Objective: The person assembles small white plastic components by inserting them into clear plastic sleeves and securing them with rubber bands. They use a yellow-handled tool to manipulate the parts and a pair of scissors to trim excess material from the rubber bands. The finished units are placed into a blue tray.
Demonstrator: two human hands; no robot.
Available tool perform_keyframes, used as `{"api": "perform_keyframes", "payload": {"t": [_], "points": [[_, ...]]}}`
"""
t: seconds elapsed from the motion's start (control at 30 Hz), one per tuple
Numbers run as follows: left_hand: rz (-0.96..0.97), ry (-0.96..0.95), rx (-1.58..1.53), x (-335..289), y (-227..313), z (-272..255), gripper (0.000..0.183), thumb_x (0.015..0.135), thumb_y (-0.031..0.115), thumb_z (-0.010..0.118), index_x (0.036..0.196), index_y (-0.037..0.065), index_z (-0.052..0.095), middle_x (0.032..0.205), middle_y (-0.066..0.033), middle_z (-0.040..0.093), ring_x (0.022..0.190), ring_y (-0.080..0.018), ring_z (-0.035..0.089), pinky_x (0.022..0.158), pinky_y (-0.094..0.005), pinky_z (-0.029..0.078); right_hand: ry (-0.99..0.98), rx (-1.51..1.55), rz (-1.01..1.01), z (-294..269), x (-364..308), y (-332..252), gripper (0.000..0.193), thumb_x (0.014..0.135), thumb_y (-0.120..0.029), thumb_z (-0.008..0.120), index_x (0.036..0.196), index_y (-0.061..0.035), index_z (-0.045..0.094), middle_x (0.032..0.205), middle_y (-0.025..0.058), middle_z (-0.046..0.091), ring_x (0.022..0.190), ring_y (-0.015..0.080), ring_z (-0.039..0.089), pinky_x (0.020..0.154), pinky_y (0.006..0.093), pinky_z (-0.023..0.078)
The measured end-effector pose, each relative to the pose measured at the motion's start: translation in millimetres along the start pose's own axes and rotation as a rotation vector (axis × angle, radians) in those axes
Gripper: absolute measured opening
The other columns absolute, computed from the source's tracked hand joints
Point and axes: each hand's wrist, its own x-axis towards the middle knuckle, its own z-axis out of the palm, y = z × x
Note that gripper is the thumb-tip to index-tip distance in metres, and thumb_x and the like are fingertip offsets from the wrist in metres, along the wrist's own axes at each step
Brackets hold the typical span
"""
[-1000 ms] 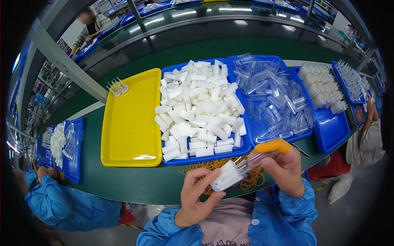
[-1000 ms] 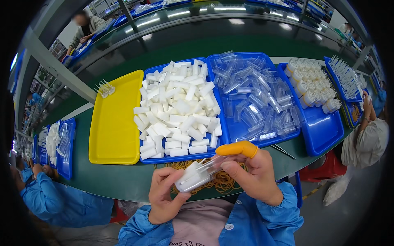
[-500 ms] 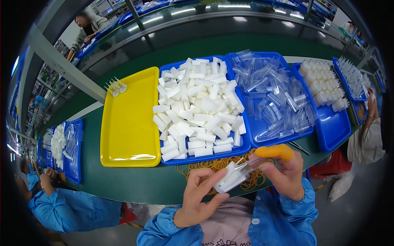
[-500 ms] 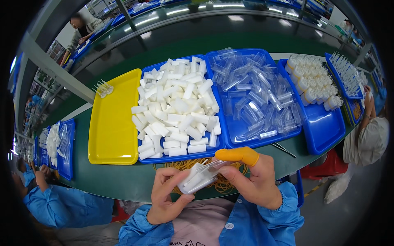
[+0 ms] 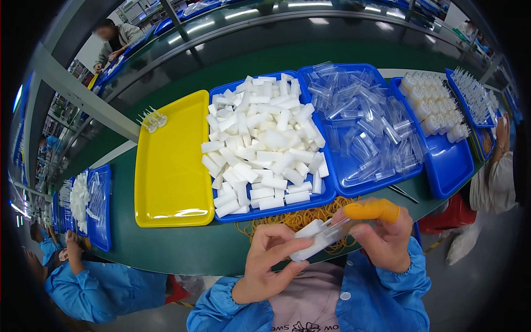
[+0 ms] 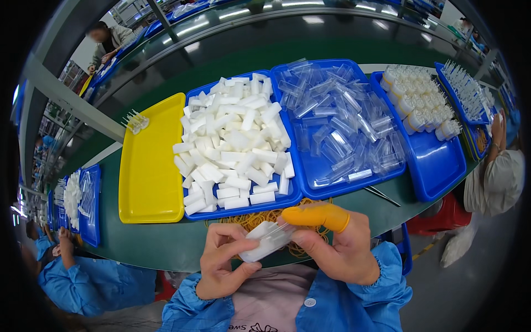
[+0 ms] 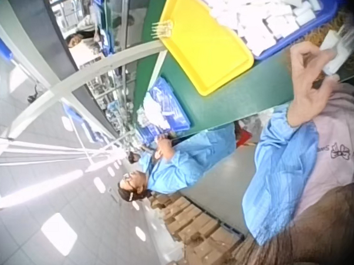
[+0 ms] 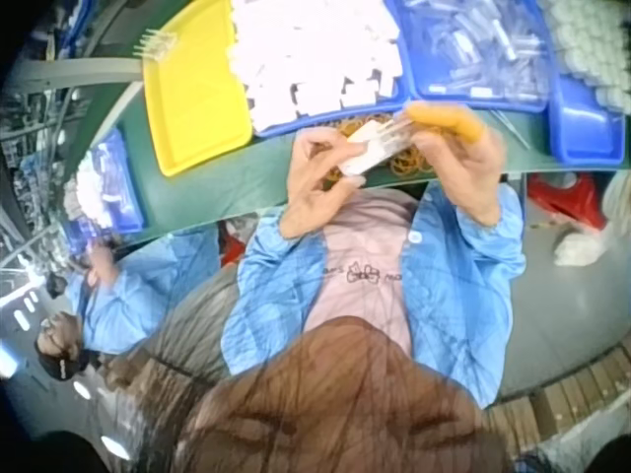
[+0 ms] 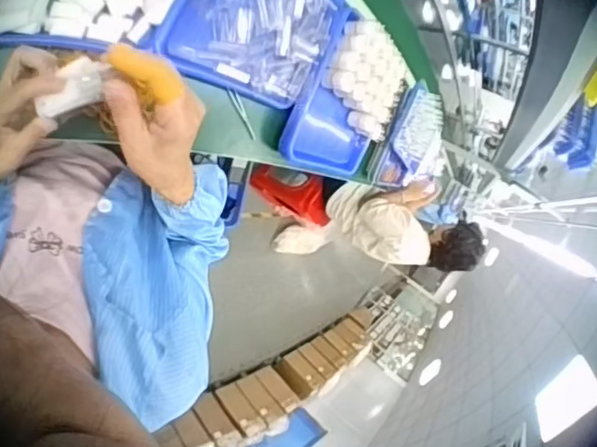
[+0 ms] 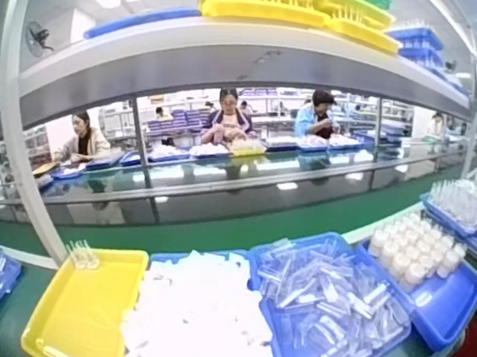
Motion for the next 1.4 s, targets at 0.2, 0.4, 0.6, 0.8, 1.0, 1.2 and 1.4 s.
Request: {"api": "perform_keyframes", "payload": {"t": [0.2,0.4,0.6,0.8,1.0,1.2,1.4], "points": [[-0.048,0.29,-0.185,4,1,8,0.049,0.066,-0.002,0.077,0.111,-0.001,0.059,0.115,-0.0116,0.046,0.104,-0.0208,0.051,0.087,-0.0322,0.046,-0.007,-0.031,-0.081,-3,5,3,0.019,0.081,-0.004,0.066,0.099,0.0001,0.063,0.095,0.0101,0.068,0.086,0.0179,0.066,0.074,0.0269,0.052],[-0.118,0.226,-0.525,-3,-12,10,0.047,0.072,-0.005,0.072,0.116,-0.001,0.057,0.12,-0.0142,0.044,0.108,-0.0221,0.05,0.094,-0.0346,0.044,0.062,0.28,0.051,7,7,4,0.021,0.079,-0.004,0.068,0.098,0.001,0.062,0.096,0.0095,0.066,0.087,0.0179,0.063,0.08,0.0293,0.049],[-0.207,0.268,-0.766,-8,-17,7,0.046,0.078,-0.003,0.068,0.121,-0.004,0.051,0.119,-0.0131,0.046,0.109,-0.0222,0.052,0.094,-0.0349,0.045,0.024,0.011,-0.1,-3,7,22,0.027,0.072,-0.01,0.074,0.095,-0.0018,0.063,0.09,0.0075,0.064,0.096,0.0237,0.056,0.089,0.0368,0.042],[-0.25,0.23,-0.785,-8,-24,3,0.05,0.073,0.0,0.074,0.117,-0.004,0.052,0.116,-0.0117,0.049,0.106,-0.0197,0.053,0.094,-0.033,0.044,-0.01,-0.308,-0.19,-10,6,18,0.027,0.064,-0.016,0.077,0.086,-0.0048,0.066,0.089,0.0049,0.063,0.099,0.0274,0.054,0.094,0.0476,0.035],[-0.154,0.23,-0.622,-10,-22,5,0.044,0.07,-0.001,0.077,0.11,-0.003,0.057,0.114,-0.0124,0.048,0.105,-0.0201,0.053,0.094,-0.0335,0.043,-0.051,-0.18,-0.109,0,3,22,0.024,0.063,-0.013,0.077,0.083,-0.0059,0.067,0.088,0.0045,0.064,0.101,0.0284,0.054,0.098,0.0495,0.032],[-0.174,0.221,-0.644,-15,-21,7,0.045,0.068,-0.001,0.078,0.109,-0.003,0.058,0.113,-0.0126,0.048,0.105,-0.0202,0.053,0.094,-0.0335,0.045,-0.007,-0.156,-0.087,14,-10,25,0.021,0.062,-0.011,0.077,0.08,-0.0066,0.068,0.085,0.0033,0.064,0.101,0.0277,0.053,0.099,0.05,0.031],[-0.175,0.191,-0.649,-13,-21,7,0.044,0.069,-0.001,0.078,0.108,-0.003,0.058,0.113,-0.0128,0.048,0.105,-0.02,0.054,0.095,-0.0343,0.045,-0.018,-0.166,-0.109,17,-13,22,0.02,0.062,-0.01,0.076,0.081,-0.0066,0.068,0.087,0.0033,0.064,0.101,0.0267,0.053,0.098,0.0486,0.034]]}}
